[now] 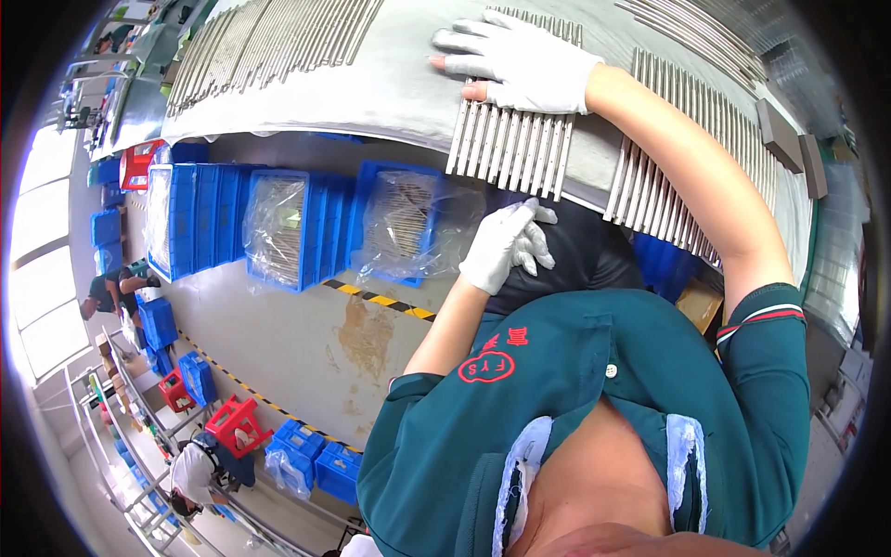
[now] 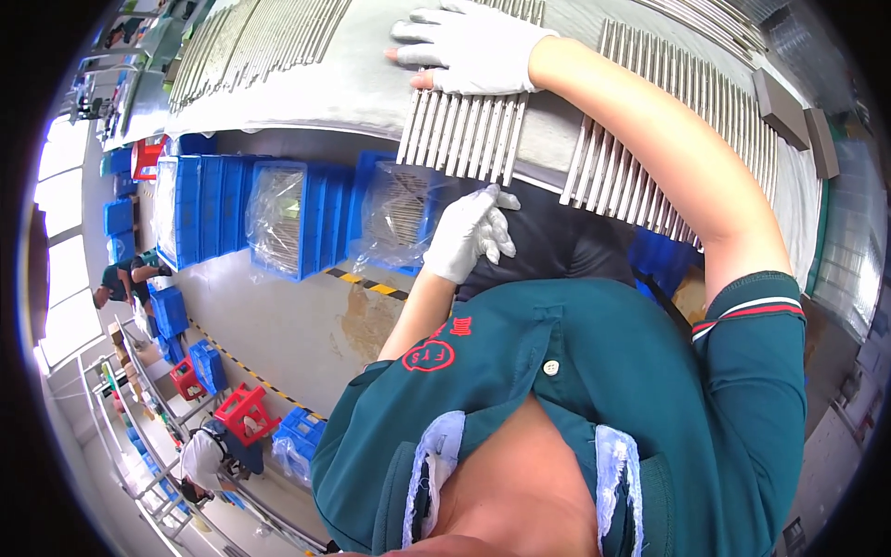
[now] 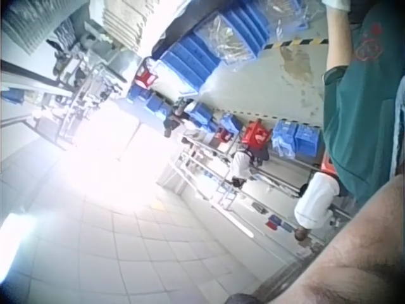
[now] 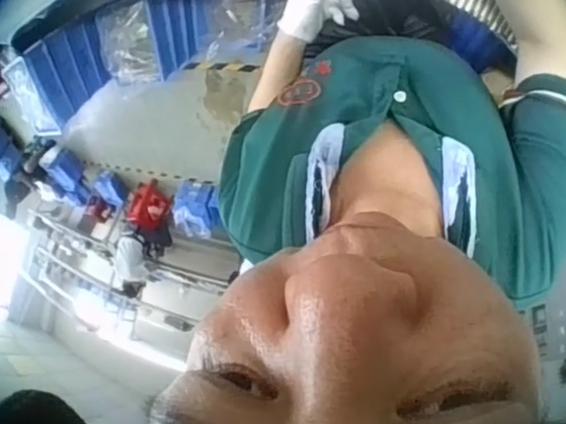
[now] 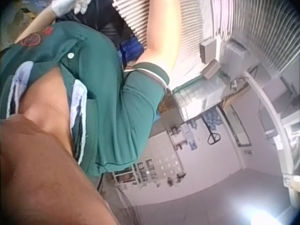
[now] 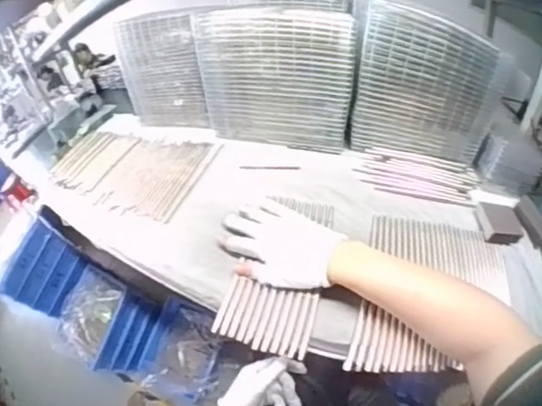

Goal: Arranging and aligning long metal rods on a workbench using a spacing block for industrial manufacturing.

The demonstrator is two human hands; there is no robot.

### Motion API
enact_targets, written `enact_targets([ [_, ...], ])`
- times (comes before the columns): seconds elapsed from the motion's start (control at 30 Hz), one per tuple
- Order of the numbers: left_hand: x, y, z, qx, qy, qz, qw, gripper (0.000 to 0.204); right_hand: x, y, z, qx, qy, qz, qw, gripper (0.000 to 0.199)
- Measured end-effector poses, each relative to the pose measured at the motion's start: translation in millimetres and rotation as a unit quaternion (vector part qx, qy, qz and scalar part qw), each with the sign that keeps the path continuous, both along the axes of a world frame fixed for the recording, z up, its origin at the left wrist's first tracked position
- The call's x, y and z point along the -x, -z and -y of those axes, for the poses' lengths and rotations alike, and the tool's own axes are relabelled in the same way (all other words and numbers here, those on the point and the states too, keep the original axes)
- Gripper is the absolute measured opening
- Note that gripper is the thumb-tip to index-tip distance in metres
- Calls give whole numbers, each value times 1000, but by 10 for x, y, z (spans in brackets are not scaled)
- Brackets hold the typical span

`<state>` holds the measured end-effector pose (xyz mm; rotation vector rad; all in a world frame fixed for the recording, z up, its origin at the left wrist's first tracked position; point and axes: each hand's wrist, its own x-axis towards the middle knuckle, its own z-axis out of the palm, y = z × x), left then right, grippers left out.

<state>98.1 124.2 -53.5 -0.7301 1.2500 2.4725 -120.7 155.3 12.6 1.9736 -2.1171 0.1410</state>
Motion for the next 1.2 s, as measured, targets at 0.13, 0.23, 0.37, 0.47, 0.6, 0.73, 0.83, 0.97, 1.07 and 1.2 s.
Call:
enact_targets([
  [0.13,0,3,4,-2,-3,-1,1000,43,9,10,-34,7,-5,4,1000,54],
  [0.23,-9,11,12,-7,-5,-2,1000,43,13,6,-41,5,-9,11,1000,54],
  [0.37,1,0,7,-7,0,-2,1000,43,7,15,-35,3,0,14,1000,54],
  [0.47,-6,7,3,-8,-6,-6,1000,43,10,3,-34,-2,-3,23,1000,55],
  [0.6,-12,4,1,-2,-6,-5,1000,42,-7,-9,-47,0,5,25,1000,55],
  [0.73,3,-4,6,-8,-5,-5,1000,43,15,-19,-86,-22,11,38,999,55],
  [0.83,-24,21,12,-12,-12,-5,1000,43,3,-244,-153,-61,-6,100,993,55],
  [0.97,-7,14,3,-14,-15,-9,1000,43,19,-339,-250,-77,-31,163,983,54],
  [1.07,-2,2,0,-11,-15,-4,1000,43,25,-315,-311,-73,-25,157,985,55],
  [1.2,-13,20,21,-2,3,-8,1000,47,55,-293,-366,-68,-33,134,988,55],
])
